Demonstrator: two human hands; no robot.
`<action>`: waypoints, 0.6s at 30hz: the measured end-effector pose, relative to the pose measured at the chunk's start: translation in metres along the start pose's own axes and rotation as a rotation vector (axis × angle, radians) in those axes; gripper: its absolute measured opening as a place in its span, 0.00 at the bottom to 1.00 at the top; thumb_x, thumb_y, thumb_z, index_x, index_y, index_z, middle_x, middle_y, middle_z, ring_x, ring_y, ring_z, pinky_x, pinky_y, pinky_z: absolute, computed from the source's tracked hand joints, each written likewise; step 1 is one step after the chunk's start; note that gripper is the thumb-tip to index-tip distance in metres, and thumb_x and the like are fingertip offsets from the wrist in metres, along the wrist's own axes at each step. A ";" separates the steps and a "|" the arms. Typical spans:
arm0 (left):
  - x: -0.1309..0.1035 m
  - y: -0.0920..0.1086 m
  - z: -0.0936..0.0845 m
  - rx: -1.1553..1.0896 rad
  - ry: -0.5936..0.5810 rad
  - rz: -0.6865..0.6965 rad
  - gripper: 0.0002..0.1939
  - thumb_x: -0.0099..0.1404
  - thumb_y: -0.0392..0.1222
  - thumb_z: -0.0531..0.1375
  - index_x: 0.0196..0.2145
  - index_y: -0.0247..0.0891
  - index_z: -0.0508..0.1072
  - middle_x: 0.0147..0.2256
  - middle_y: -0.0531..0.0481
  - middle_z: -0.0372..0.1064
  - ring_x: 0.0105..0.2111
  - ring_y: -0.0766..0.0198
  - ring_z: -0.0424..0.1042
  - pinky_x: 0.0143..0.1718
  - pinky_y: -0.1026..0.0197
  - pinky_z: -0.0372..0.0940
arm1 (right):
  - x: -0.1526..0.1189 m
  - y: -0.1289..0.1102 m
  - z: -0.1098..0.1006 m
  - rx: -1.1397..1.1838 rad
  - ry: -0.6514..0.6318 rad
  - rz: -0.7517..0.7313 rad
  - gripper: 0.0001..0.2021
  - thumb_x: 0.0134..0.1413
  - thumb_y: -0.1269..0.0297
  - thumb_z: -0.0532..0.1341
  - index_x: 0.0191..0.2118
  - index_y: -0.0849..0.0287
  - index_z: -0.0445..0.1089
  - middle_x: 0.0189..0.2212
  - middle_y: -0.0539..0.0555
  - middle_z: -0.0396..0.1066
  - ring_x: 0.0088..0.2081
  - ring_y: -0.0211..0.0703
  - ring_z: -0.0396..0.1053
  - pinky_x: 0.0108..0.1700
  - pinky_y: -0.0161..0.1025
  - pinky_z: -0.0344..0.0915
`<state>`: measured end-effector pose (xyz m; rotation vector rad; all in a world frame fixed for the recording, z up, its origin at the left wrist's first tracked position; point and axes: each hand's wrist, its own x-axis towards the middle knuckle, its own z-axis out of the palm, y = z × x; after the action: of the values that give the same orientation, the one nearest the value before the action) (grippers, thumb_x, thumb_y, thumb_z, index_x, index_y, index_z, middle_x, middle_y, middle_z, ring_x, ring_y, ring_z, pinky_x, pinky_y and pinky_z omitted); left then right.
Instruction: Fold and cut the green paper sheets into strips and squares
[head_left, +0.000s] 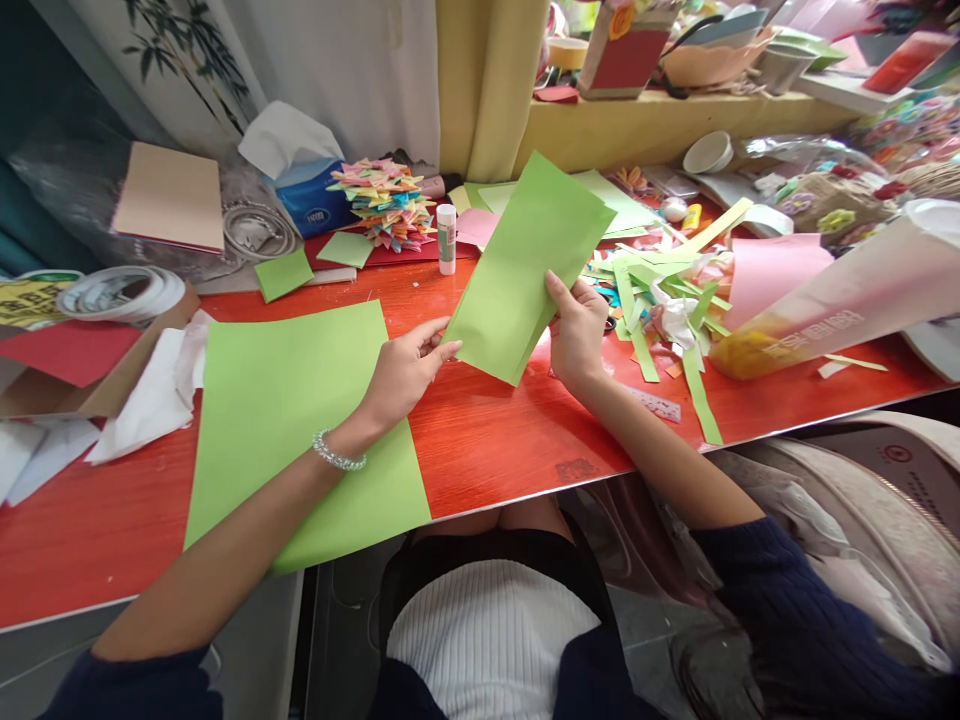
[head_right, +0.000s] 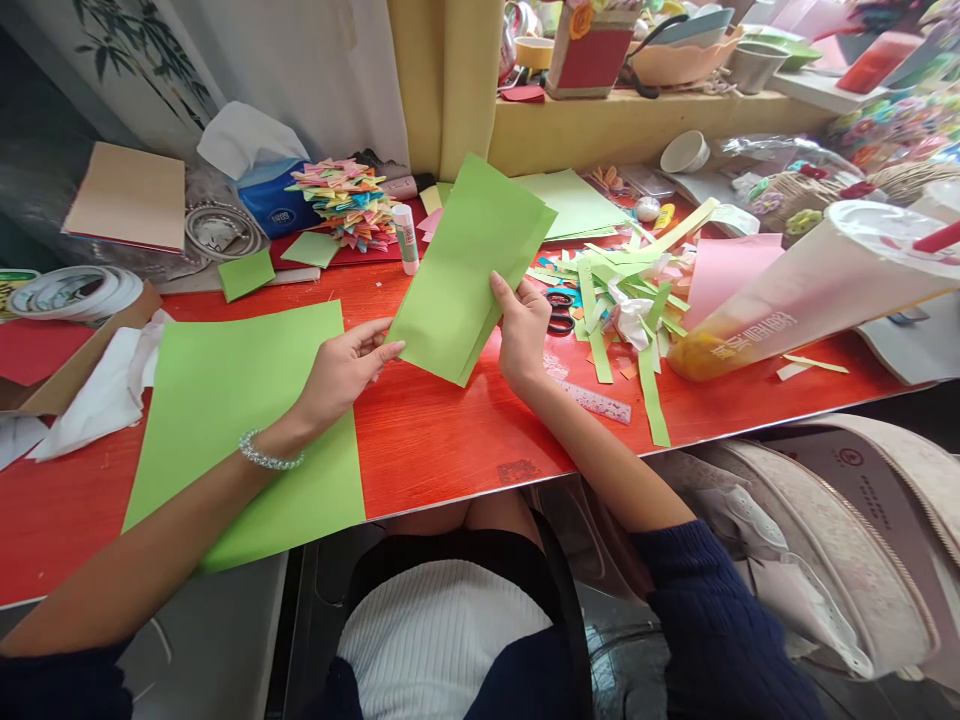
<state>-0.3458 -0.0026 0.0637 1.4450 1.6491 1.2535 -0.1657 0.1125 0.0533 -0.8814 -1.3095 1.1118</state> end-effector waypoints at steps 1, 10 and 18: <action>-0.001 0.000 0.000 0.001 0.005 0.000 0.24 0.61 0.49 0.61 0.53 0.37 0.71 0.30 0.53 0.69 0.22 0.70 0.62 0.29 0.63 0.62 | 0.000 0.000 0.000 0.001 0.000 0.000 0.16 0.55 0.48 0.58 0.40 0.54 0.69 0.44 0.54 0.73 0.46 0.46 0.71 0.42 0.42 0.71; -0.003 0.000 0.003 0.015 0.028 0.015 0.23 0.64 0.49 0.58 0.54 0.37 0.71 0.22 0.56 0.63 0.20 0.69 0.58 0.27 0.63 0.60 | 0.000 0.001 0.001 0.024 -0.030 -0.051 0.19 0.53 0.44 0.58 0.42 0.53 0.69 0.46 0.55 0.72 0.48 0.48 0.70 0.43 0.43 0.70; -0.005 -0.001 0.005 0.080 0.035 0.044 0.22 0.68 0.49 0.53 0.55 0.38 0.70 0.22 0.54 0.63 0.25 0.65 0.65 0.33 0.63 0.62 | 0.000 0.002 0.001 -0.009 -0.029 -0.037 0.19 0.56 0.46 0.57 0.45 0.54 0.69 0.50 0.55 0.71 0.50 0.46 0.70 0.43 0.42 0.71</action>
<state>-0.3404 -0.0062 0.0598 1.5223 1.7169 1.2565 -0.1667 0.1128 0.0519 -0.8473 -1.3499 1.0947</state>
